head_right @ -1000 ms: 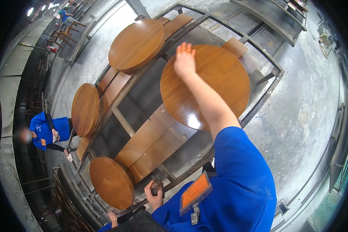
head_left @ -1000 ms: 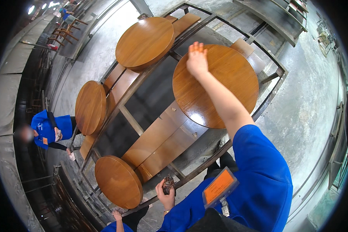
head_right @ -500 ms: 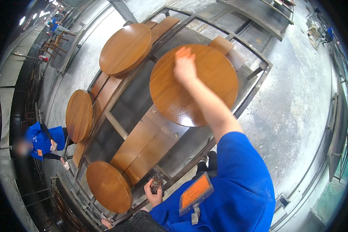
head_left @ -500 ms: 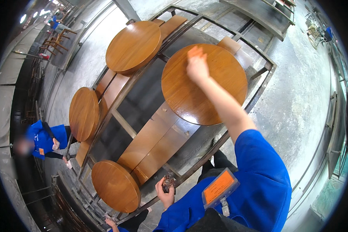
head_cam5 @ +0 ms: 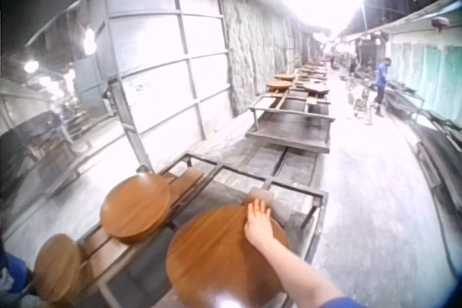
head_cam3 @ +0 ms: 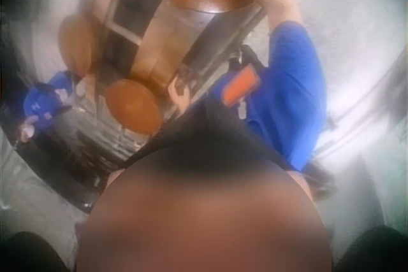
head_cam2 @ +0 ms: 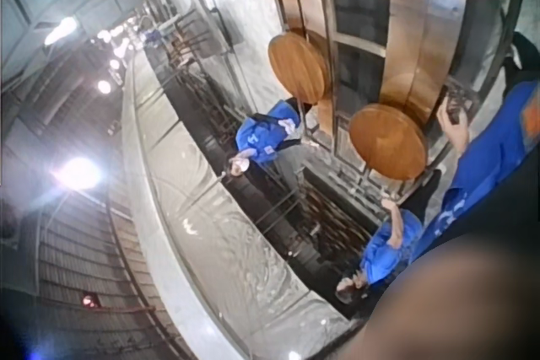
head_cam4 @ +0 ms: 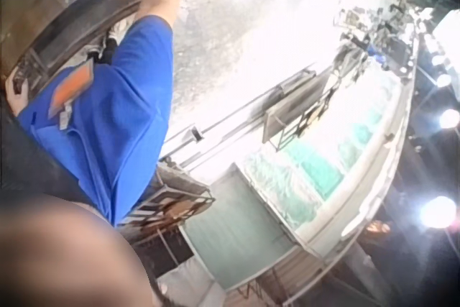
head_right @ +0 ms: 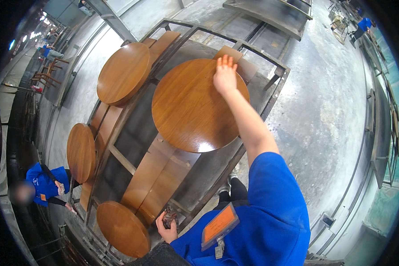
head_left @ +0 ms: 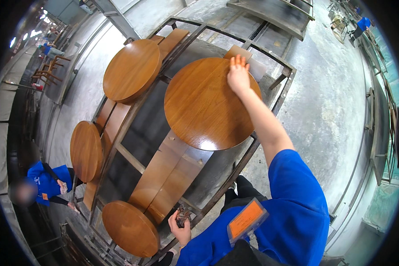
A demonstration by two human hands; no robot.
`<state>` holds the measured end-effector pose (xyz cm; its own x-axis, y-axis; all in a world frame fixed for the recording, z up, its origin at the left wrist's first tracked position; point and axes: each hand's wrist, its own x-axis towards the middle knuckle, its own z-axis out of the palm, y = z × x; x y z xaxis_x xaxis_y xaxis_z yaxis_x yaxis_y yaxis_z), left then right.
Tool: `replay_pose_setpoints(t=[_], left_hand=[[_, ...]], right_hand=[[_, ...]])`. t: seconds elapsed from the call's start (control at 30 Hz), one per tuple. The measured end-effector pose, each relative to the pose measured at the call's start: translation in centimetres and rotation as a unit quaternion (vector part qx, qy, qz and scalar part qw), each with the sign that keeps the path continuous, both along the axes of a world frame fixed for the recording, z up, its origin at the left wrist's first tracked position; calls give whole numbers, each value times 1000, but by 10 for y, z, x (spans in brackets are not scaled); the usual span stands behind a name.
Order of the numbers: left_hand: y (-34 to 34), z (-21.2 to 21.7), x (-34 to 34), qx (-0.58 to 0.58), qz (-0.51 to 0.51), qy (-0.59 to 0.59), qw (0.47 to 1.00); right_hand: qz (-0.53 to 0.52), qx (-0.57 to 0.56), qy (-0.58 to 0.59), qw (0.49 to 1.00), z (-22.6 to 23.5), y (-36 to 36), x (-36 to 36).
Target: The person uses a dark cloth to wipe and polish the surfaces of several round wooden tabletops arranged on metal racks. They move from one table to the next, rubbing the cloth in circular motions across each surface.
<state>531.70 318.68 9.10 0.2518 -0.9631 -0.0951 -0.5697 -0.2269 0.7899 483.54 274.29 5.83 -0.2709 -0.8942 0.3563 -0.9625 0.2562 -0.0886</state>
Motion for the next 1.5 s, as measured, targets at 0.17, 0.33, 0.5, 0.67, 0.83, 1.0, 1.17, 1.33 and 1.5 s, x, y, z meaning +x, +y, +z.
replay_pose_setpoints(t=[0.17, 0.33, 0.5, 0.67, 0.83, 1.0, 1.17, 1.33, 1.5], left_hand=[[-42, -7, -25, -33, -76, 9, 997], [-58, 2, -27, -47, -104, 11, 993], [-27, 11, -3, -13, -51, -14, 999], [-37, 6, -6, -5, -44, 10, 999], [-53, 9, -5, -42, -110, 13, 993], [-31, 13, 21, -34, -66, -3, 997], [-30, 6, 24, -30, -61, 8, 998], [-53, 6, 12, -59, -112, 21, 992], [-32, 9, 32, -60, -104, 5, 993]], right_hand=[[250, 76, 104, 960, -7, 84, 173], [298, 43, -71, 951, -10, 102, 127], [-36, -36, -59, 997, -2, 53, -19], [135, 19, 86, 987, -12, 101, 133], [347, 69, -68, 933, -18, 156, 171], [4, 6, -22, 1000, 2, 110, -1], [72, 10, 0, 997, 0, 130, 90], [320, 34, -94, 942, -13, 186, 199], [75, 39, -38, 996, -4, 136, 33]])
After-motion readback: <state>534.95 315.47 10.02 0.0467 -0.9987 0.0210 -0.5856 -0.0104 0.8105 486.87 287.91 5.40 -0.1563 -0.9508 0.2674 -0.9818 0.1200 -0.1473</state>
